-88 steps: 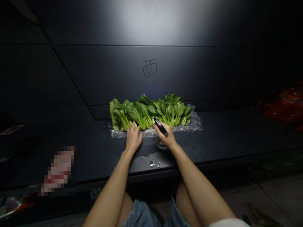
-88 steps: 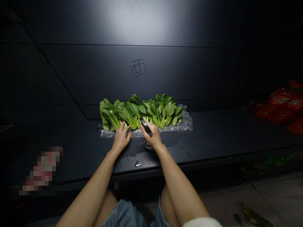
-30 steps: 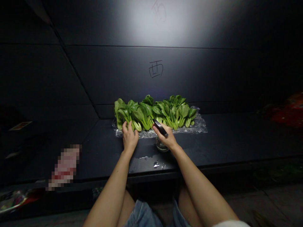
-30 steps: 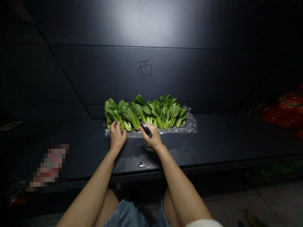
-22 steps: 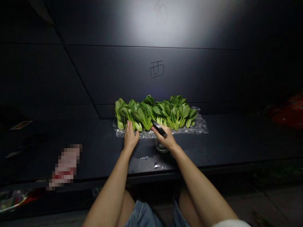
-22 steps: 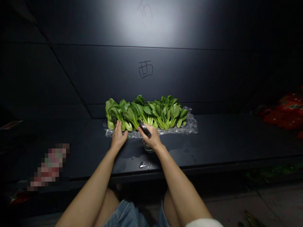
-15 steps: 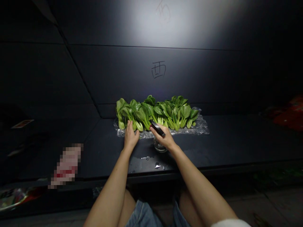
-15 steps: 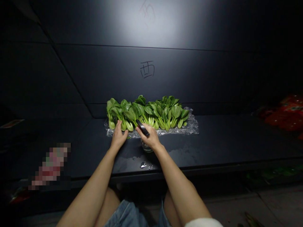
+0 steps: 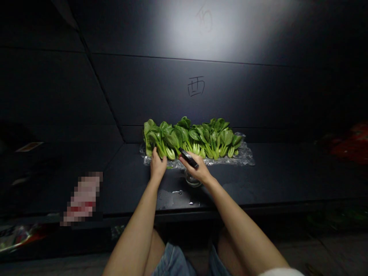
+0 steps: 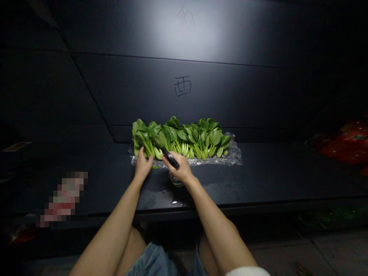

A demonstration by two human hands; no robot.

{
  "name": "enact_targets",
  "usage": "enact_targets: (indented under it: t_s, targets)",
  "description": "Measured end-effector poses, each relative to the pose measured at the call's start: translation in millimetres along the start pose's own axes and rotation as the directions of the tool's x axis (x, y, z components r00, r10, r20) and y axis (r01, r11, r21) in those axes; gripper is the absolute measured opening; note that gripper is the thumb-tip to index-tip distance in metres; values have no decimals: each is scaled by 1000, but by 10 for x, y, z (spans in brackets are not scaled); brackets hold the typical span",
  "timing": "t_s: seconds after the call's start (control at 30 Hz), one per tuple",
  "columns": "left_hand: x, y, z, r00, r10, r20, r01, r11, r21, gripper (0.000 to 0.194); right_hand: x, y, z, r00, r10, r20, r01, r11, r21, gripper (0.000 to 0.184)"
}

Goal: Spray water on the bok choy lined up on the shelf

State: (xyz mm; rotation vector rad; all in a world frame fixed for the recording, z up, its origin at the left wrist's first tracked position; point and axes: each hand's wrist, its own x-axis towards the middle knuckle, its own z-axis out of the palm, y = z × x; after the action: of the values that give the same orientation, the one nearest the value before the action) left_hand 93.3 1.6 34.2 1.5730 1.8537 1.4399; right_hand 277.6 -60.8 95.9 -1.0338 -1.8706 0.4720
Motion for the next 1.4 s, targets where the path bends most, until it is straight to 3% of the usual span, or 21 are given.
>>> enact_targets:
  t_s: [0.33, 0.57, 0.73, 0.87, 1.1, 1.4]
  targets:
    - [68, -91, -29, 996, 21, -81, -23, 1000, -18, 59, 32, -64, 113, 1000, 10, 29, -7, 997, -78, 29]
    - [98, -130, -47, 992, 69, -104, -68, 998, 6, 51, 56, -106, 146, 999, 6, 48, -5, 1000, -12, 25]
    - [121, -216, -84, 988, 82, -128, -83, 997, 1, 47, 84, -110, 218, 999, 12, 48, -8, 996, -87, 22]
    - [140, -250, -129, 988, 71, -137, -73, 997, -4, 44, 100, -104, 257, 999, 7, 52, -1, 992, -123, 24]
    - [147, -301, -281, 989, 83, -119, -78, 996, 42, 44, 126, -133, 293, 996, -23, 88, 24, 1000, -9, 24]
    - [178, -413, -404, 987, 75, -142, -69, 996, 50, 42, 167, -202, 414, 993, -34, 109, 43, 995, -85, 21]
